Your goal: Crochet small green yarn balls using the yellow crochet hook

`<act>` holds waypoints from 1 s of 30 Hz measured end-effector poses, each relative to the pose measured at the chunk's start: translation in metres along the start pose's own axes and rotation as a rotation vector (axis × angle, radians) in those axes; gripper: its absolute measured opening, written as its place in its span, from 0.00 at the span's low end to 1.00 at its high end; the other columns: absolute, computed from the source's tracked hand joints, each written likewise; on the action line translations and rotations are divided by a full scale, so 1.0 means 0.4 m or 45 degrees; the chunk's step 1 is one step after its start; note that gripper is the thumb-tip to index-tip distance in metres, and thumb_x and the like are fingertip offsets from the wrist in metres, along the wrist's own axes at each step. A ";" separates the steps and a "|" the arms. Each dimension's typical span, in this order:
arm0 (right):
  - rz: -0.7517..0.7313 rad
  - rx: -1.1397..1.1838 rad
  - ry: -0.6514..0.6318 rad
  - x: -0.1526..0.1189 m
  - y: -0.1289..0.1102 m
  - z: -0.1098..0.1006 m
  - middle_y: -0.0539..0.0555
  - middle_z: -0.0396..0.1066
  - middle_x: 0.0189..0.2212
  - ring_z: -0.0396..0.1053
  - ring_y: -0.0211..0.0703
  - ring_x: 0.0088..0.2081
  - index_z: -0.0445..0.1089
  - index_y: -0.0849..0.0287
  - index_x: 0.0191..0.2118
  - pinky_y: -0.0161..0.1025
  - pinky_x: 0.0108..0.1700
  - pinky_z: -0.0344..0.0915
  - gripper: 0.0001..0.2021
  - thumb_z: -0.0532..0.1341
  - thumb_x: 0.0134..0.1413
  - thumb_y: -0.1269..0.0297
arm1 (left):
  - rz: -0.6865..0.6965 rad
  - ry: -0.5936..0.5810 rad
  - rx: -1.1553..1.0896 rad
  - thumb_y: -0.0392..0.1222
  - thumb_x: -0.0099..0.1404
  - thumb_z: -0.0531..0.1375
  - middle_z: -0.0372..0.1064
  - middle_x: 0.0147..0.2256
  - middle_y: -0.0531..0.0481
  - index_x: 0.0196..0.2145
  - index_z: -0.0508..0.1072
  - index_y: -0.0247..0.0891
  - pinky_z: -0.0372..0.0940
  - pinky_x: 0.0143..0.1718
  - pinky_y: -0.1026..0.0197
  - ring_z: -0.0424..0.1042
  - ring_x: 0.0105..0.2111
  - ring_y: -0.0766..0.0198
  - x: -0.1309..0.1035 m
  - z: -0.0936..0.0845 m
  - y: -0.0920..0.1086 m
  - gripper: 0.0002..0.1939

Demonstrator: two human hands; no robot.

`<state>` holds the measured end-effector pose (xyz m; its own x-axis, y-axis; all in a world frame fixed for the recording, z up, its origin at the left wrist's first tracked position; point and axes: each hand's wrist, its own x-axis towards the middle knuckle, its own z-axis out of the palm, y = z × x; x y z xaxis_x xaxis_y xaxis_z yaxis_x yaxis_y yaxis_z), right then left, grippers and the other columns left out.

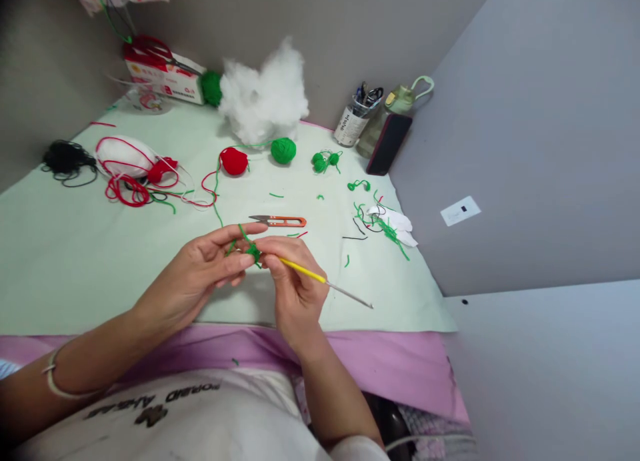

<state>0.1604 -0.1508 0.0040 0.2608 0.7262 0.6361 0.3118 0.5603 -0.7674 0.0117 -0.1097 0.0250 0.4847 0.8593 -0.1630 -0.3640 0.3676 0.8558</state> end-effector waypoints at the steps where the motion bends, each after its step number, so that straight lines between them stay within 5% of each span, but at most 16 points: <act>1: -0.054 -0.074 -0.015 -0.005 0.002 0.001 0.52 0.82 0.39 0.79 0.43 0.38 0.79 0.50 0.45 0.44 0.39 0.78 0.10 0.60 0.70 0.69 | 0.010 0.019 0.003 0.35 0.58 0.74 0.70 0.29 0.56 0.48 0.85 0.46 0.58 0.25 0.69 0.60 0.24 0.73 0.000 0.001 -0.003 0.20; 6: -0.356 -0.395 -0.038 -0.018 0.011 -0.011 0.56 0.80 0.46 0.79 0.45 0.44 0.80 0.47 0.52 0.45 0.43 0.78 0.16 0.63 0.66 0.75 | -0.149 -0.040 -0.180 0.39 0.59 0.74 0.73 0.32 0.54 0.45 0.87 0.42 0.59 0.25 0.69 0.49 0.19 0.78 0.015 -0.002 -0.007 0.14; 8: -0.165 -0.255 0.037 -0.010 0.010 -0.018 0.54 0.80 0.40 0.78 0.43 0.38 0.80 0.49 0.48 0.43 0.39 0.77 0.12 0.62 0.67 0.72 | -0.193 -0.041 -0.255 0.40 0.60 0.74 0.74 0.34 0.53 0.41 0.87 0.40 0.61 0.26 0.70 0.47 0.19 0.79 0.022 -0.007 -0.004 0.10; 12: 0.160 0.168 0.091 0.008 0.002 -0.017 0.52 0.78 0.34 0.73 0.38 0.30 0.81 0.52 0.41 0.39 0.32 0.73 0.09 0.61 0.70 0.66 | -0.063 -0.010 -0.180 0.38 0.61 0.74 0.77 0.38 0.52 0.41 0.87 0.42 0.67 0.38 0.70 0.66 0.30 0.73 0.023 -0.011 -0.005 0.09; 17: 0.155 0.196 0.036 0.003 0.002 -0.007 0.52 0.81 0.36 0.76 0.40 0.36 0.82 0.51 0.43 0.40 0.37 0.74 0.08 0.64 0.68 0.67 | 0.042 -0.056 -0.052 0.37 0.63 0.73 0.78 0.36 0.54 0.45 0.86 0.47 0.67 0.50 0.65 0.73 0.40 0.67 0.009 -0.006 -0.017 0.13; 23: 0.360 0.348 0.029 -0.001 0.007 -0.021 0.53 0.82 0.37 0.78 0.42 0.33 0.78 0.54 0.41 0.42 0.36 0.75 0.09 0.61 0.70 0.58 | 0.033 -0.024 -0.001 0.39 0.62 0.73 0.74 0.35 0.55 0.46 0.86 0.50 0.65 0.49 0.64 0.71 0.40 0.67 0.004 -0.013 -0.012 0.14; 30: 0.162 0.109 -0.037 0.000 -0.014 -0.033 0.53 0.82 0.38 0.79 0.41 0.33 0.76 0.54 0.43 0.43 0.35 0.77 0.10 0.56 0.73 0.65 | 0.069 0.015 0.153 0.40 0.64 0.72 0.68 0.34 0.55 0.48 0.85 0.52 0.63 0.44 0.65 0.68 0.38 0.67 0.003 -0.021 -0.013 0.14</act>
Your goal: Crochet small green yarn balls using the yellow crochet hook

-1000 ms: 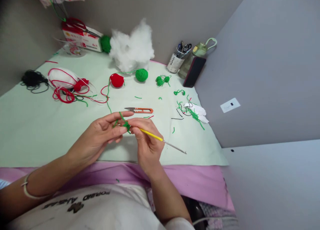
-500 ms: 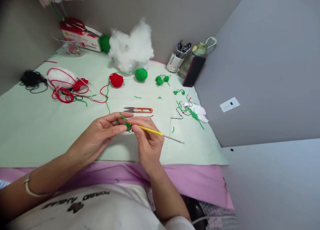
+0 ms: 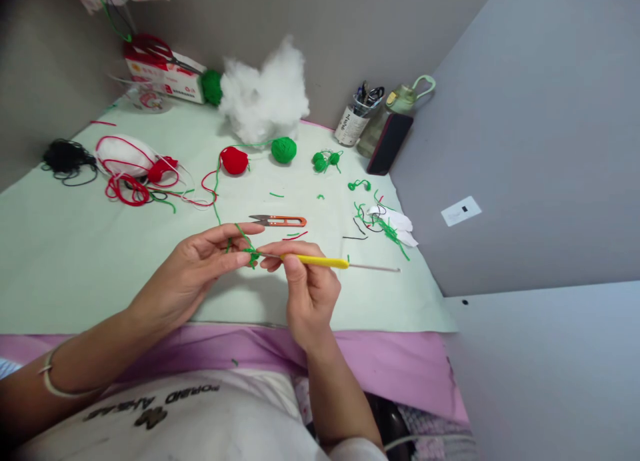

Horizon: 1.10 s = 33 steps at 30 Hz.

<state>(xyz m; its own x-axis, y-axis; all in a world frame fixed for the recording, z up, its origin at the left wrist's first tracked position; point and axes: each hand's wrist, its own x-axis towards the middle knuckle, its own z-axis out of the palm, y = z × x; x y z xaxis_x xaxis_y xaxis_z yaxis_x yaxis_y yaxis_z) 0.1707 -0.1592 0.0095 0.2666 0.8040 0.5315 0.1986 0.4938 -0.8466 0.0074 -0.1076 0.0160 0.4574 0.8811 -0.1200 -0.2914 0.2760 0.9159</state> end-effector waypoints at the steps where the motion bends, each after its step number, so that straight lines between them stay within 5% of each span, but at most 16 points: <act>1: -0.083 -0.086 -0.008 -0.003 -0.002 -0.001 0.53 0.82 0.39 0.79 0.41 0.33 0.76 0.53 0.45 0.43 0.36 0.78 0.10 0.56 0.73 0.67 | 0.021 0.008 0.028 0.40 0.64 0.72 0.68 0.34 0.55 0.49 0.85 0.52 0.63 0.43 0.65 0.67 0.38 0.68 -0.001 0.002 0.000 0.15; 6: -0.525 -0.535 -0.115 -0.025 0.020 0.003 0.55 0.81 0.41 0.80 0.45 0.42 0.75 0.50 0.53 0.45 0.41 0.78 0.14 0.58 0.69 0.73 | 0.115 0.062 0.108 0.37 0.64 0.71 0.69 0.32 0.56 0.53 0.83 0.51 0.63 0.43 0.66 0.68 0.36 0.68 -0.008 0.018 0.001 0.20; 9: -0.627 -0.735 -0.056 -0.036 0.038 0.009 0.56 0.79 0.44 0.79 0.46 0.45 0.76 0.47 0.56 0.43 0.41 0.78 0.17 0.62 0.67 0.73 | -0.033 -0.005 -0.096 0.39 0.63 0.72 0.71 0.32 0.56 0.55 0.82 0.50 0.64 0.43 0.65 0.69 0.35 0.68 -0.003 0.022 -0.001 0.22; 13: -0.348 -0.348 0.059 -0.022 0.032 0.011 0.53 0.78 0.39 0.77 0.42 0.38 0.79 0.49 0.49 0.43 0.39 0.76 0.13 0.59 0.70 0.71 | -0.283 -0.061 -0.378 0.41 0.59 0.75 0.72 0.31 0.53 0.50 0.85 0.43 0.66 0.40 0.66 0.67 0.33 0.69 0.007 0.014 0.000 0.20; 17: -0.115 0.048 0.093 0.004 0.015 0.015 0.52 0.79 0.35 0.75 0.41 0.34 0.79 0.52 0.42 0.40 0.32 0.74 0.10 0.59 0.71 0.67 | -0.185 -0.087 -0.300 0.40 0.61 0.74 0.72 0.31 0.55 0.51 0.85 0.46 0.64 0.38 0.69 0.65 0.32 0.71 0.004 0.014 0.008 0.19; 22: -0.238 -0.200 0.004 -0.008 0.019 0.022 0.52 0.81 0.39 0.79 0.43 0.41 0.79 0.49 0.48 0.42 0.40 0.78 0.12 0.60 0.69 0.72 | -0.055 -0.025 -0.181 0.39 0.61 0.74 0.74 0.33 0.55 0.51 0.85 0.49 0.64 0.39 0.70 0.68 0.34 0.71 -0.002 0.027 0.005 0.19; 26: -0.477 -0.544 -0.016 -0.021 0.030 0.010 0.55 0.80 0.47 0.79 0.45 0.45 0.79 0.46 0.53 0.45 0.44 0.79 0.17 0.63 0.66 0.74 | -0.209 -0.074 -0.328 0.39 0.63 0.73 0.67 0.27 0.58 0.50 0.85 0.44 0.58 0.26 0.72 0.50 0.20 0.79 0.005 0.023 -0.001 0.17; 29: -0.334 -0.342 0.117 -0.010 0.027 0.002 0.53 0.80 0.39 0.78 0.42 0.37 0.80 0.50 0.48 0.43 0.38 0.77 0.13 0.61 0.68 0.73 | -0.268 -0.089 -0.451 0.38 0.63 0.72 0.66 0.28 0.58 0.44 0.87 0.39 0.62 0.28 0.71 0.42 0.19 0.80 0.011 0.016 0.002 0.11; 33: -0.062 0.044 0.121 0.007 0.019 0.006 0.52 0.79 0.34 0.74 0.39 0.31 0.81 0.53 0.41 0.40 0.32 0.74 0.09 0.62 0.69 0.66 | -0.162 -0.022 -0.332 0.39 0.63 0.72 0.64 0.26 0.58 0.44 0.86 0.41 0.67 0.33 0.68 0.52 0.21 0.76 0.010 0.015 0.007 0.10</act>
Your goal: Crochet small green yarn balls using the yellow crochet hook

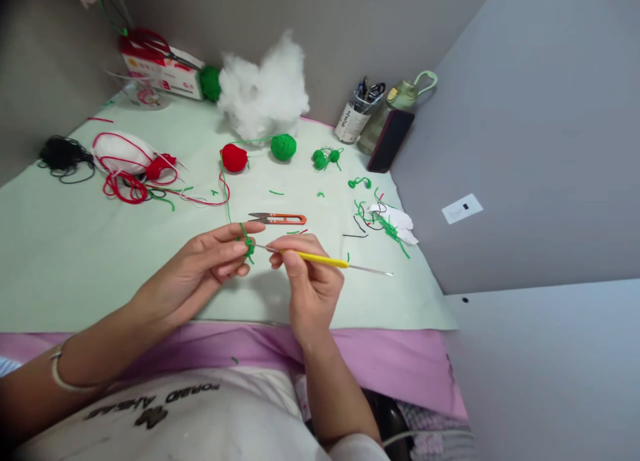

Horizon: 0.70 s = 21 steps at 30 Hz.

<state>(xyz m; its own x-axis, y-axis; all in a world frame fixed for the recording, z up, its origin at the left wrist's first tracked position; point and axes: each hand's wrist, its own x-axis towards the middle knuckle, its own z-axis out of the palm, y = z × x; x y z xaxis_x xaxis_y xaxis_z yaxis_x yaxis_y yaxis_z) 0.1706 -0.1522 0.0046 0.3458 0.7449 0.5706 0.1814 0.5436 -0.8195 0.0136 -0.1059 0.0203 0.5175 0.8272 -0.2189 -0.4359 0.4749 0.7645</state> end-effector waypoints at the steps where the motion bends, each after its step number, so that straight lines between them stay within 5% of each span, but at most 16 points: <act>1: 0.017 0.019 -0.023 0.001 -0.001 0.003 0.52 0.80 0.35 0.75 0.40 0.32 0.81 0.52 0.41 0.40 0.33 0.74 0.08 0.62 0.69 0.65 | 0.033 0.018 0.055 0.39 0.63 0.72 0.64 0.26 0.58 0.45 0.86 0.42 0.67 0.34 0.66 0.55 0.22 0.74 -0.002 0.001 0.000 0.11; 8: 0.105 0.015 -0.064 -0.003 -0.004 0.001 0.53 0.82 0.37 0.76 0.41 0.33 0.81 0.53 0.42 0.42 0.35 0.76 0.08 0.63 0.69 0.63 | 0.076 0.051 0.252 0.42 0.63 0.72 0.72 0.34 0.54 0.47 0.85 0.44 0.64 0.35 0.62 0.68 0.29 0.68 -0.008 -0.007 -0.002 0.13; 21: 0.246 0.253 -0.034 0.004 0.003 -0.012 0.51 0.77 0.31 0.74 0.36 0.29 0.78 0.55 0.37 0.36 0.33 0.73 0.09 0.63 0.69 0.60 | 0.059 0.024 0.254 0.42 0.64 0.72 0.68 0.28 0.57 0.43 0.85 0.44 0.60 0.32 0.64 0.66 0.27 0.70 -0.013 -0.005 0.003 0.09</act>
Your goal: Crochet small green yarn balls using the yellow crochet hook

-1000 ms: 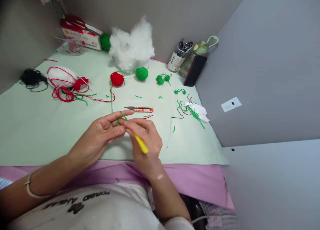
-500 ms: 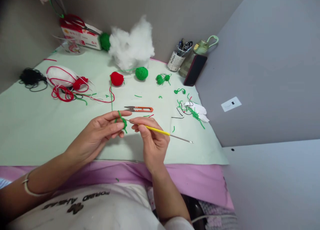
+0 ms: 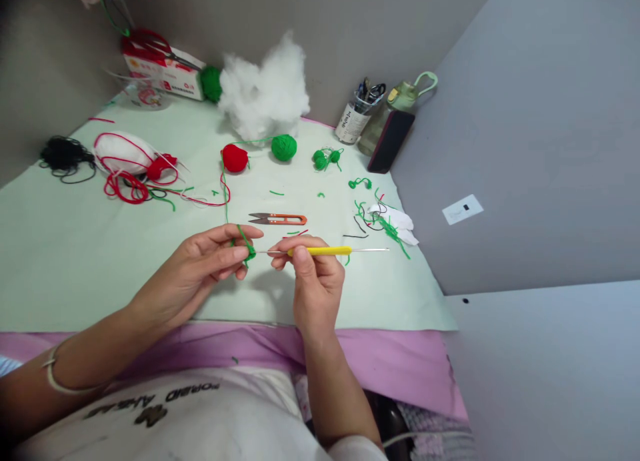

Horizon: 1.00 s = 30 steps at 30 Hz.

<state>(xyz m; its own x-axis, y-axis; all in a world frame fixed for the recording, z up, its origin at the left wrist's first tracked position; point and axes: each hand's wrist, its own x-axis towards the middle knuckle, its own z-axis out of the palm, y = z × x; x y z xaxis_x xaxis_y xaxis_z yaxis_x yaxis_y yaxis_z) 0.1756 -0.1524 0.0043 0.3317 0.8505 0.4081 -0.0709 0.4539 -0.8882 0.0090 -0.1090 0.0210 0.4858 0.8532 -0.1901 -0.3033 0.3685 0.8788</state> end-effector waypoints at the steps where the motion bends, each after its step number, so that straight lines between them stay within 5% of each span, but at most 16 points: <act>1: 0.010 -0.013 -0.013 0.000 0.001 0.002 0.51 0.77 0.30 0.73 0.37 0.28 0.78 0.56 0.37 0.37 0.32 0.73 0.10 0.63 0.68 0.59 | 0.010 -0.002 0.010 0.41 0.63 0.71 0.69 0.29 0.56 0.42 0.85 0.44 0.60 0.32 0.63 0.67 0.27 0.69 0.000 0.004 -0.001 0.09; 9: -0.094 -0.171 -0.012 -0.013 0.024 0.017 0.53 0.81 0.38 0.75 0.40 0.34 0.80 0.53 0.42 0.41 0.37 0.73 0.08 0.63 0.69 0.61 | 0.086 -0.032 0.042 0.39 0.61 0.72 0.72 0.32 0.54 0.45 0.83 0.42 0.63 0.33 0.63 0.66 0.29 0.67 -0.003 0.024 -0.005 0.13; 17: -0.115 -0.267 0.085 -0.019 0.022 0.016 0.51 0.78 0.32 0.75 0.39 0.32 0.79 0.53 0.42 0.41 0.37 0.73 0.09 0.62 0.70 0.60 | 0.012 -0.037 0.097 0.39 0.61 0.71 0.74 0.35 0.54 0.48 0.82 0.43 0.60 0.29 0.63 0.68 0.27 0.68 -0.002 0.009 -0.012 0.16; 24: -0.148 -0.247 -0.010 -0.014 0.015 0.027 0.54 0.82 0.38 0.78 0.43 0.36 0.80 0.53 0.41 0.42 0.35 0.75 0.08 0.62 0.69 0.60 | 0.024 -0.045 0.066 0.37 0.60 0.71 0.73 0.33 0.55 0.45 0.83 0.43 0.59 0.28 0.64 0.66 0.26 0.70 -0.002 0.009 -0.008 0.14; 30: -0.038 -0.148 0.008 -0.009 0.018 0.012 0.54 0.81 0.36 0.76 0.40 0.32 0.78 0.55 0.40 0.40 0.35 0.75 0.10 0.61 0.70 0.58 | 0.041 -0.026 0.104 0.41 0.62 0.72 0.73 0.33 0.54 0.46 0.83 0.44 0.61 0.30 0.63 0.66 0.27 0.68 0.001 0.000 -0.005 0.13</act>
<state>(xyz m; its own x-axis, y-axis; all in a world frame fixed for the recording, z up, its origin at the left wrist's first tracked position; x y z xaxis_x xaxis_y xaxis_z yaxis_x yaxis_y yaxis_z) 0.1695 -0.1510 -0.0026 0.3377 0.8355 0.4335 0.0482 0.4447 -0.8944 0.0099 -0.1094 0.0192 0.4935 0.8562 -0.1528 -0.2518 0.3088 0.9172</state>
